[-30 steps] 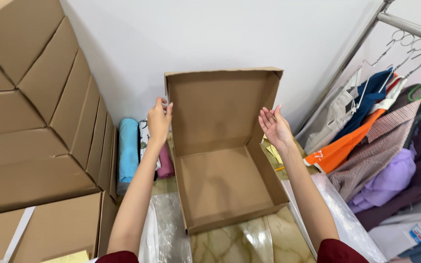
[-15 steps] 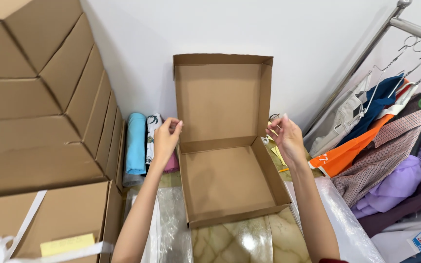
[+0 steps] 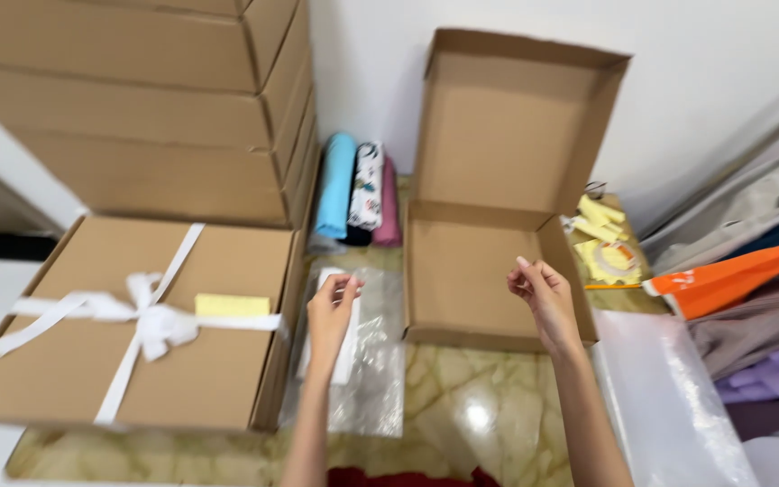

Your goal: Writing a note, bagging a rolled item, and packing it into a cardboard box

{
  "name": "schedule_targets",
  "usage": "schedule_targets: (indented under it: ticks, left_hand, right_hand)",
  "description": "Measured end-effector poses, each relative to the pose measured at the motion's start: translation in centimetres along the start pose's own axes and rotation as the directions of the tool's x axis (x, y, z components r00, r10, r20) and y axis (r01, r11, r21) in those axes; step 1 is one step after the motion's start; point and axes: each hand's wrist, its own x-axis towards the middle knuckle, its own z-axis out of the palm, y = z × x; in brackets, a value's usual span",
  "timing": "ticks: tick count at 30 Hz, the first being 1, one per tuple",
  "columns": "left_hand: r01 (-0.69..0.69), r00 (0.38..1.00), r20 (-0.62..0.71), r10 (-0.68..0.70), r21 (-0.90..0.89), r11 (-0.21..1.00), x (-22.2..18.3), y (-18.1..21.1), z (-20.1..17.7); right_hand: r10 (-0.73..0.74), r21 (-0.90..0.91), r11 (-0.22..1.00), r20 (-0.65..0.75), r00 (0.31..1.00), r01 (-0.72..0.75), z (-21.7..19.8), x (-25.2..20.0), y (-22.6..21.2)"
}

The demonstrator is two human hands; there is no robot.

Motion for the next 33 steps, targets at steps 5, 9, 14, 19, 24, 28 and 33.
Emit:
schedule_targets:
  ticks: [5,9,14,19,24,28,33]
  left_hand:
    - [0.066,0.998,-0.011,-0.065,0.111,0.992,-3.3,1.3,-1.7]
    - [0.021,0.999,-0.043,-0.003,0.408,0.913,-3.4,-5.5,-2.0]
    - [0.145,0.989,-0.088,-0.116,0.63,0.763,-4.0,-10.8,-3.2]
    - [0.289,0.935,-0.055,-0.35,0.69,0.663,-5.7,-15.0,-2.9]
    - [0.32,0.931,-0.106,-0.35,0.699,0.64,-6.5,-14.7,-3.2]
    - [0.324,0.926,-0.119,-0.357,0.734,0.597,-6.2,-16.4,-2.8]
    - [0.333,0.925,-0.153,-0.348,0.767,0.548,-6.0,-16.8,-2.6]
  right_hand:
    - [0.187,-0.196,0.966,0.09,0.978,-0.167,0.5,-3.7,3.8]
    - [0.256,-0.366,0.907,0.086,0.963,-0.209,-0.8,-4.9,5.4]
    - [0.354,-0.315,0.896,0.08,0.932,-0.314,0.2,-5.8,9.2]
    - [0.415,-0.4,0.859,0.181,0.892,-0.318,4.2,-7.9,12.0]
    - [0.556,-0.695,0.69,0.331,0.763,-0.201,6.2,-7.1,21.2]
    - [0.686,-0.724,0.605,0.26,0.68,-0.333,7.8,-6.8,24.5]
    - [0.67,-0.637,0.629,0.155,0.726,-0.445,9.8,-6.4,27.4]
